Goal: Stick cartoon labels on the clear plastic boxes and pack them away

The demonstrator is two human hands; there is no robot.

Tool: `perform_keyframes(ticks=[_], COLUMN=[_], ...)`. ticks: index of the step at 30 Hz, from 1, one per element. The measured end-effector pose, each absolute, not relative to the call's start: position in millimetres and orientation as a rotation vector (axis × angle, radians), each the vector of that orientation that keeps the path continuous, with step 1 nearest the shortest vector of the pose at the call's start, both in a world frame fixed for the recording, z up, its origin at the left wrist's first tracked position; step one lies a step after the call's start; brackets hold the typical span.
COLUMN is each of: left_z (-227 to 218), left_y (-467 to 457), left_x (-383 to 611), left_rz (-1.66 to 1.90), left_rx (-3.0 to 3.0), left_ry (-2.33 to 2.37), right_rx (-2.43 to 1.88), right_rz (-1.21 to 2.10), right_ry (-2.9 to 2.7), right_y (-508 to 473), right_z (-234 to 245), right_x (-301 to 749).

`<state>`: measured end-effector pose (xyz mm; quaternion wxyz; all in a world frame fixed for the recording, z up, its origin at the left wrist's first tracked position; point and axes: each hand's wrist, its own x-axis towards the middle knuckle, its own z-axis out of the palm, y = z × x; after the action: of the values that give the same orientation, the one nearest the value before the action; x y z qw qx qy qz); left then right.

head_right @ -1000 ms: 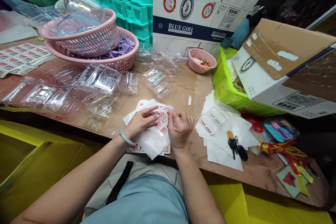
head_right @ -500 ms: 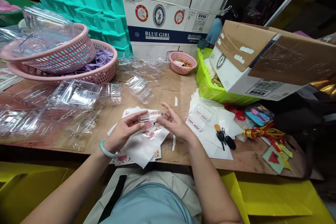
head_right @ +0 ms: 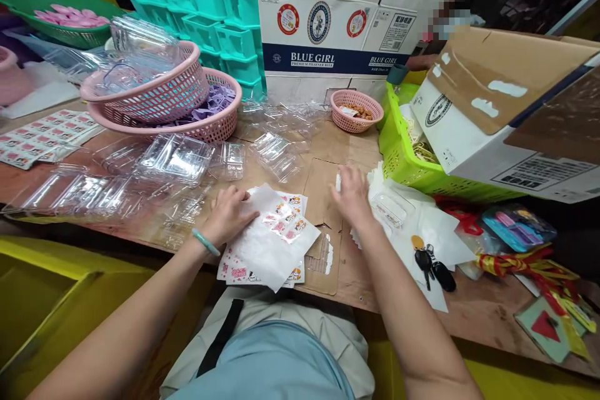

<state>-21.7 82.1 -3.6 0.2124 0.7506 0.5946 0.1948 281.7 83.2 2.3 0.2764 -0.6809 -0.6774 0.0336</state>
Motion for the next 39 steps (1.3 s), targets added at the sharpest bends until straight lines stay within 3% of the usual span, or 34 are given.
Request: perform_keyframes(ticks=[5, 8, 10, 14, 18, 20, 31, 36, 39], left_z=[18.4, 28.4, 29.7, 24.0, 21.0, 21.8, 16.7, 15.7, 11.8], left_y=[82.3, 74.1, 61.3, 32.5, 22.1, 22.1, 21.3, 27.0, 29.9], left_x=[-23.8, -25.7, -22.9, -7.2, 8.5, 12.8, 15.8, 15.3, 6.6], left_rz=[0.875, 1.315, 1.373, 0.954, 1.013, 1.062, 0.938, 0.906, 0.886], left_rx=[1.821, 1.401, 1.035, 0.606, 0.482, 0.503, 0.544, 0.529, 0.577], left_ry=[1.206, 1.350, 1.245, 0.825, 0.816, 0.809, 0.773, 0.820, 0.946], right_rx=[-1.402, -1.358, -1.303, -1.327, -1.467, -1.414, -1.370, -1.353, -1.223], right_rz=[1.110, 1.363, 1.354, 1.294, 0.483, 0.285, 0.530, 0.793, 0.710], right_ry=[-1.737, -1.248, -1.017, -1.042, -1.458, -1.670, -1.497, -0.924, -0.567], right_y=[55.4, 54.0, 54.4, 50.0, 34.1, 23.4, 3.0, 17.5, 31.7], right_z=[13.4, 13.1, 10.9, 10.7, 19.8, 22.3, 4.6, -3.3, -2.9], right_x=[200.7, 184.6, 183.0, 182.3, 176.7, 171.9, 169.3, 185.0, 208.3])
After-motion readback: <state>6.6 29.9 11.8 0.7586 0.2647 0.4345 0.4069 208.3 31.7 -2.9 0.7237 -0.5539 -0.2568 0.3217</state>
